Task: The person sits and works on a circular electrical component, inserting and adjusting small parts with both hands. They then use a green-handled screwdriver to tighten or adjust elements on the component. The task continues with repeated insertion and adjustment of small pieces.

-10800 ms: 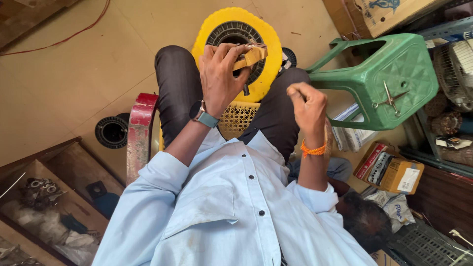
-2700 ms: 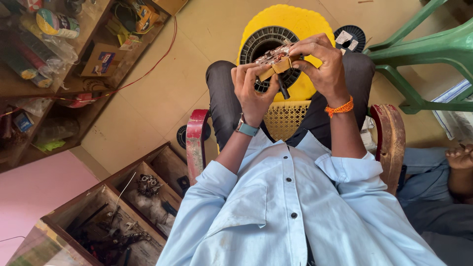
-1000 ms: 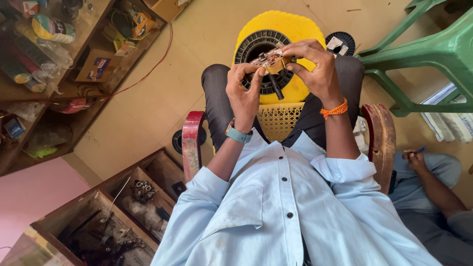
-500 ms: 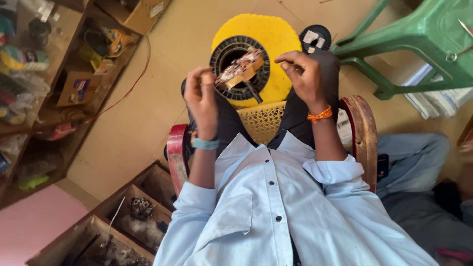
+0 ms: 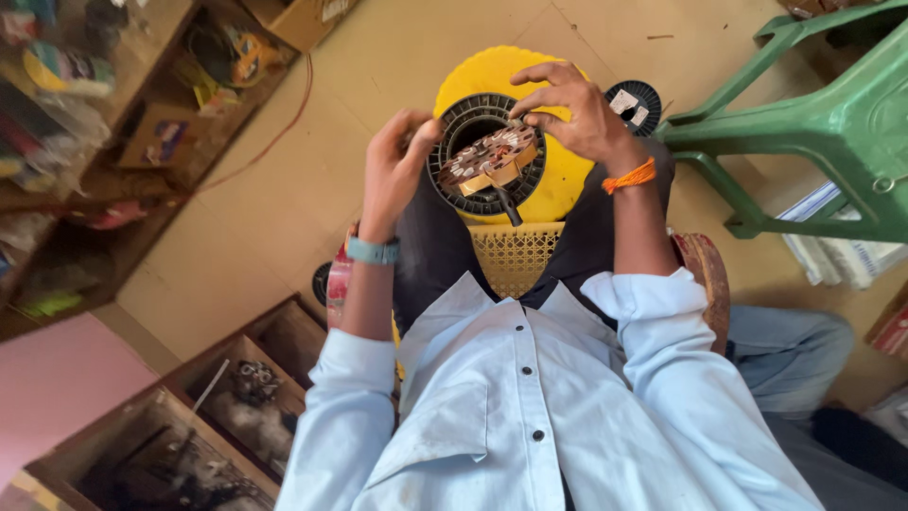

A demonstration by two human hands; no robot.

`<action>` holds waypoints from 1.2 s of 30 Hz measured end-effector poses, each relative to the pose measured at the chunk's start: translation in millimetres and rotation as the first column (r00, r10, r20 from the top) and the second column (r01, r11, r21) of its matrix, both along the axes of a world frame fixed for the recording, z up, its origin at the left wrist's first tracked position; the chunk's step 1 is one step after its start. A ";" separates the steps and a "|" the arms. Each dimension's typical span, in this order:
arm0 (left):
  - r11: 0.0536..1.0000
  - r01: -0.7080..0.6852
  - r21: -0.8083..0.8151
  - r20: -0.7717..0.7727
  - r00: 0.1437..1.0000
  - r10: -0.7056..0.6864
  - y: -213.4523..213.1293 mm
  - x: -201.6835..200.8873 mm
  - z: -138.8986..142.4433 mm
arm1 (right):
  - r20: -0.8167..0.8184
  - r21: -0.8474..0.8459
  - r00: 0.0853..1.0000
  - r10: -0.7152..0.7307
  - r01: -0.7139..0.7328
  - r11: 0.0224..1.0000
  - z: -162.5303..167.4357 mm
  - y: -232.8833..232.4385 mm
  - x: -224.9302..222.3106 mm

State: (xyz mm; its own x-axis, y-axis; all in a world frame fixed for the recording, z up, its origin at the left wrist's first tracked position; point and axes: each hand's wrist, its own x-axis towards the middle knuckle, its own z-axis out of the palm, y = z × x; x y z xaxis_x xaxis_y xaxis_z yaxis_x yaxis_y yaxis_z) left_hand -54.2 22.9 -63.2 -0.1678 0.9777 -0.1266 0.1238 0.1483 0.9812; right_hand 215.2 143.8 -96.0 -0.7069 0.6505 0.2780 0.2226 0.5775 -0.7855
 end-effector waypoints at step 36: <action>0.721 0.639 0.269 0.529 0.528 -0.665 64.1 -9.9 -28.1 | 0.338 -0.159 0.939 0.063 -0.009 0.987 145.9 -33.5 -10.0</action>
